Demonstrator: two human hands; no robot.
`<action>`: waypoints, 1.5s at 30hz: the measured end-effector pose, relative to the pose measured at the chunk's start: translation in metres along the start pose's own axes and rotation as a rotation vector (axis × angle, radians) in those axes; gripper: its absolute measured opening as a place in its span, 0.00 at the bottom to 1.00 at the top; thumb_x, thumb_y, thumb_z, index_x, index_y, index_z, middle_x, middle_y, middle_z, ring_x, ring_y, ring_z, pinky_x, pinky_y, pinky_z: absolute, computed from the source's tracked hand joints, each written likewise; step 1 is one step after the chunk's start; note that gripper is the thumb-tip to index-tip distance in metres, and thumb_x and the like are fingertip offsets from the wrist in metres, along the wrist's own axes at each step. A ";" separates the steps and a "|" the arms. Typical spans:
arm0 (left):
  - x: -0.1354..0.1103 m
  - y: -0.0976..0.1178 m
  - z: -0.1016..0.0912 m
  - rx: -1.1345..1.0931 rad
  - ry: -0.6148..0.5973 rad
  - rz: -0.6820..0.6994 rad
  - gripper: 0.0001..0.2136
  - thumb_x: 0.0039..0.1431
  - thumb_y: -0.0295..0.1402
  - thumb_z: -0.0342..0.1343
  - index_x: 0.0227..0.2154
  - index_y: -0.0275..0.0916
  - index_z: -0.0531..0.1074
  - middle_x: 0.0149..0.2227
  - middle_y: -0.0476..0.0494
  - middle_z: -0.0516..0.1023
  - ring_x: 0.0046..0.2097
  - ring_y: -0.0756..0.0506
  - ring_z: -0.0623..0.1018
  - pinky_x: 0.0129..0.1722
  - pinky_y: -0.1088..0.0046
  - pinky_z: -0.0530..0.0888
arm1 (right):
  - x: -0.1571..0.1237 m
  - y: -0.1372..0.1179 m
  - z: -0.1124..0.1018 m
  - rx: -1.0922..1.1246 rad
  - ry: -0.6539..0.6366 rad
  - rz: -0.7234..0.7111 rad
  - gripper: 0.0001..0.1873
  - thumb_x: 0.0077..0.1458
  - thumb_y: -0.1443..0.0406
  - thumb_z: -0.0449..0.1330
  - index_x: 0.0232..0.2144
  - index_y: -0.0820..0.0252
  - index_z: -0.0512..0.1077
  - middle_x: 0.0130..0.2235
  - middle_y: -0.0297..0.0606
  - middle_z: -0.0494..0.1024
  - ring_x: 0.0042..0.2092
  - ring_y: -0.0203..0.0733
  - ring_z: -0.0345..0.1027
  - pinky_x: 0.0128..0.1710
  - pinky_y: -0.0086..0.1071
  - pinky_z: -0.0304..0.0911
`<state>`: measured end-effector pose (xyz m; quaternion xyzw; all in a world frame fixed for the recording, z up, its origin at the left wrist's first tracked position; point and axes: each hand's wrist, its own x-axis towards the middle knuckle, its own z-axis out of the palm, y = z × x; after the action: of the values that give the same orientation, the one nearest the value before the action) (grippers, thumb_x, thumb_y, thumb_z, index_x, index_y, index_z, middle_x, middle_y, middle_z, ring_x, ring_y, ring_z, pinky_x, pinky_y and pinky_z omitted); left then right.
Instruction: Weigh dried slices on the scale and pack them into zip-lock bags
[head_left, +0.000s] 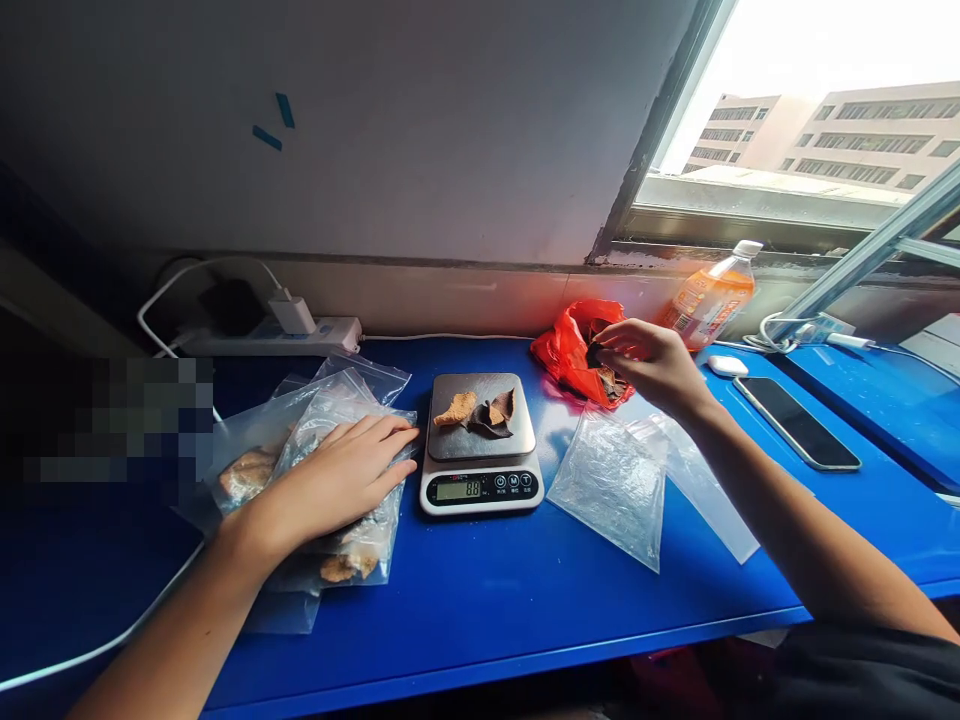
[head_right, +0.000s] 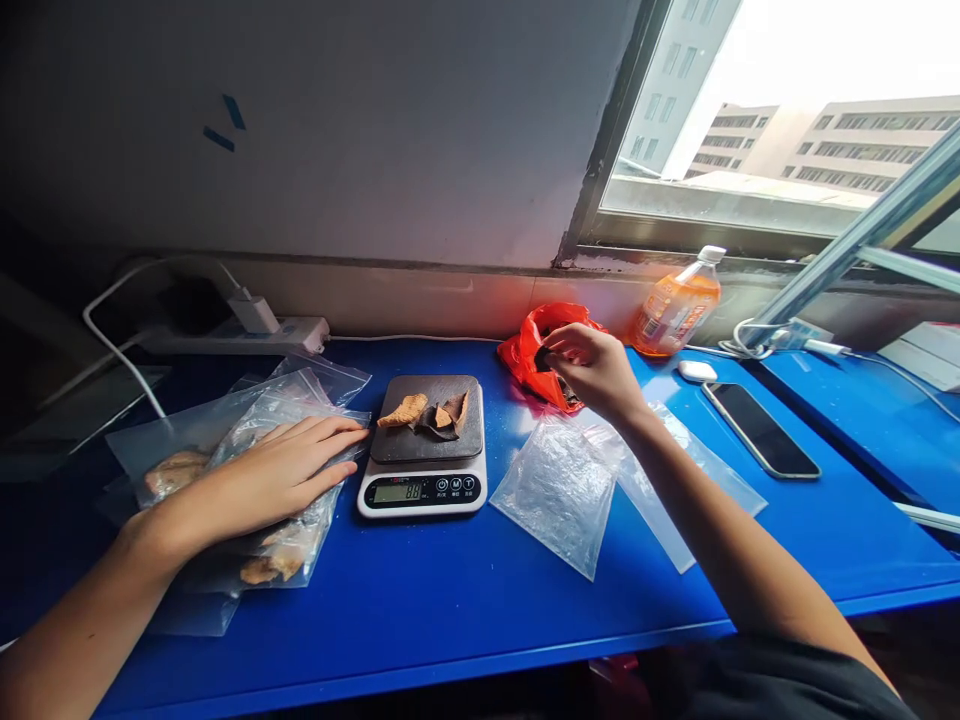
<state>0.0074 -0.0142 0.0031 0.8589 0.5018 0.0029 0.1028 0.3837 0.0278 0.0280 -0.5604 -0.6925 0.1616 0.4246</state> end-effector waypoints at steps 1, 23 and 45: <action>0.000 0.000 0.001 0.002 0.004 0.001 0.23 0.64 0.43 0.42 0.56 0.40 0.68 0.59 0.40 0.69 0.60 0.36 0.67 0.59 0.54 0.64 | -0.006 -0.010 0.007 0.077 -0.070 -0.015 0.12 0.48 0.60 0.62 0.34 0.61 0.75 0.35 0.41 0.79 0.36 0.41 0.73 0.37 0.35 0.69; -0.010 0.003 -0.008 -0.060 -0.018 0.020 0.20 0.65 0.39 0.45 0.56 0.39 0.68 0.57 0.40 0.70 0.59 0.39 0.67 0.59 0.57 0.63 | 0.003 -0.050 0.073 0.298 -0.317 -0.038 0.10 0.48 0.59 0.64 0.31 0.61 0.73 0.31 0.36 0.77 0.31 0.36 0.70 0.31 0.29 0.65; -0.006 -0.003 0.001 -0.016 0.003 0.045 0.23 0.65 0.43 0.44 0.58 0.40 0.67 0.59 0.41 0.69 0.60 0.36 0.67 0.59 0.55 0.65 | -0.046 -0.012 0.057 0.363 0.021 0.113 0.10 0.51 0.58 0.63 0.32 0.58 0.74 0.34 0.39 0.79 0.36 0.41 0.73 0.35 0.35 0.68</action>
<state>0.0019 -0.0175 0.0019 0.8692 0.4822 0.0103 0.1089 0.3330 -0.0040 -0.0160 -0.5145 -0.6147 0.3015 0.5162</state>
